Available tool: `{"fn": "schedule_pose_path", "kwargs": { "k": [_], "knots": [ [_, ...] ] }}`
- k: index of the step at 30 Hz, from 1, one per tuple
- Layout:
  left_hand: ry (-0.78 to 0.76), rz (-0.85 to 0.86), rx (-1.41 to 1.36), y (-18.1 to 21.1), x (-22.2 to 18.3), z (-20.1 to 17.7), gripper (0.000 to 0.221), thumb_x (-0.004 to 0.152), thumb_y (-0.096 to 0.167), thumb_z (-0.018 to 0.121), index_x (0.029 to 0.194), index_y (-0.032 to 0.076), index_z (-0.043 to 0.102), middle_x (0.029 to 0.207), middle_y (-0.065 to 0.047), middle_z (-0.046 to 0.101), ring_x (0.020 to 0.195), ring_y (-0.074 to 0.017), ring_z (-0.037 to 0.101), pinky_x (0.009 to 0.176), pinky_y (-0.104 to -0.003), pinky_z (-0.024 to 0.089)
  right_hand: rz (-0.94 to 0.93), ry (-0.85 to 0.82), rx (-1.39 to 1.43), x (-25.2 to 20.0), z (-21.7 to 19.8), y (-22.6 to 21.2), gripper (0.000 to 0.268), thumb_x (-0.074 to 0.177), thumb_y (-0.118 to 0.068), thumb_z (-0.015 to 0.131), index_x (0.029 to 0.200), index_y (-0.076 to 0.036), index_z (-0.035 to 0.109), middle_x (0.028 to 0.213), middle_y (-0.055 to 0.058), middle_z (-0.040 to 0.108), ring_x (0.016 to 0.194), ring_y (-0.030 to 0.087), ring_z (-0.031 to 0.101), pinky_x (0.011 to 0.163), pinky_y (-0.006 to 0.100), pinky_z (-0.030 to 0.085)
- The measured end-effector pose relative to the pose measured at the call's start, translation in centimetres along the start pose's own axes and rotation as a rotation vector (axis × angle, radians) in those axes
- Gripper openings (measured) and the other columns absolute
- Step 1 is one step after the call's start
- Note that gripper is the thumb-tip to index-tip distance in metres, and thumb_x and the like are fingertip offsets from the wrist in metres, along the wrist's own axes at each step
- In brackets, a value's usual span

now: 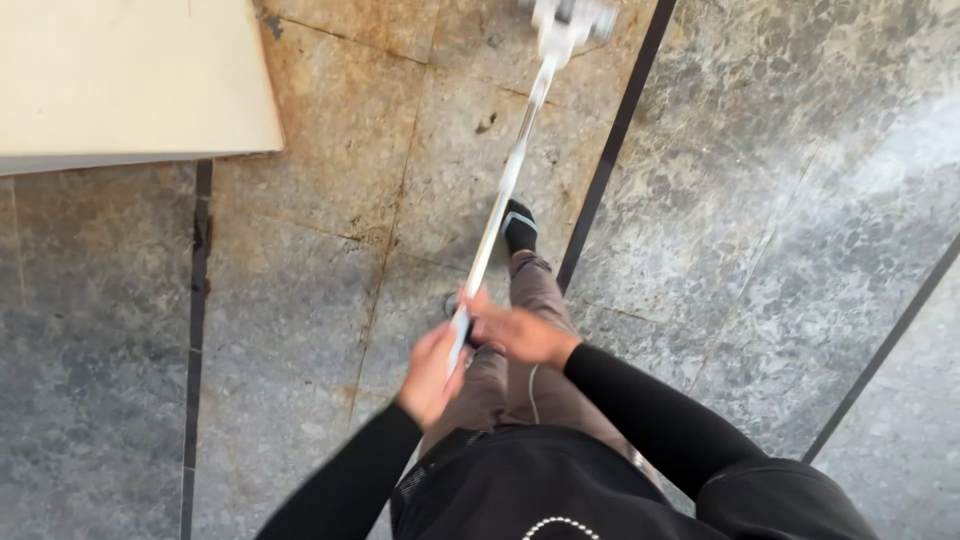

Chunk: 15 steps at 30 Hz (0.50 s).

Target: The recorder is mopping a tiled floor using a long-handled cleaning tool.

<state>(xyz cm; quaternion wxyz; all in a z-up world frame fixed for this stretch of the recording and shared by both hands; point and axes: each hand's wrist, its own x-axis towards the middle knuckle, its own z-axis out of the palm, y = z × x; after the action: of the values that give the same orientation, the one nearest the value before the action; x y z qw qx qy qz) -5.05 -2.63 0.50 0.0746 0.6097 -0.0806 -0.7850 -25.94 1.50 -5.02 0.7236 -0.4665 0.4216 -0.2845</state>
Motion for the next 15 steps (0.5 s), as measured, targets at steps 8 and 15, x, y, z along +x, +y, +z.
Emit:
{"fn": "schedule_pose_path", "kwargs": {
  "k": [8,15],
  "knots": [
    [-0.032,0.14,-0.088,16.1,20.4,22.8,0.013,0.098,0.024,0.059,0.103,0.014,0.065,0.064,0.001,0.051,0.041,-0.0102,0.037,0.036,-0.029,0.025,0.062,0.598,0.117,7.8,-24.0,-1.5,0.065,0.107,-0.028,0.046,0.162,-0.004,0.022,0.173,0.012,0.025,0.139,0.02,0.05,0.107,0.031,0.04],
    [-0.092,0.198,-0.081,17.7,18.1,17.7,0.024,0.107,0.032,0.053,0.103,0.011,0.064,0.065,0.005,0.049,0.044,-0.0049,0.037,0.038,-0.026,0.025,0.121,0.418,-0.395,10.8,-24.5,-3.0,0.056,0.108,-0.024,0.044,0.159,-0.003,0.034,0.161,0.018,0.041,0.147,0.03,0.044,0.12,0.037,0.036]
  ]
}}
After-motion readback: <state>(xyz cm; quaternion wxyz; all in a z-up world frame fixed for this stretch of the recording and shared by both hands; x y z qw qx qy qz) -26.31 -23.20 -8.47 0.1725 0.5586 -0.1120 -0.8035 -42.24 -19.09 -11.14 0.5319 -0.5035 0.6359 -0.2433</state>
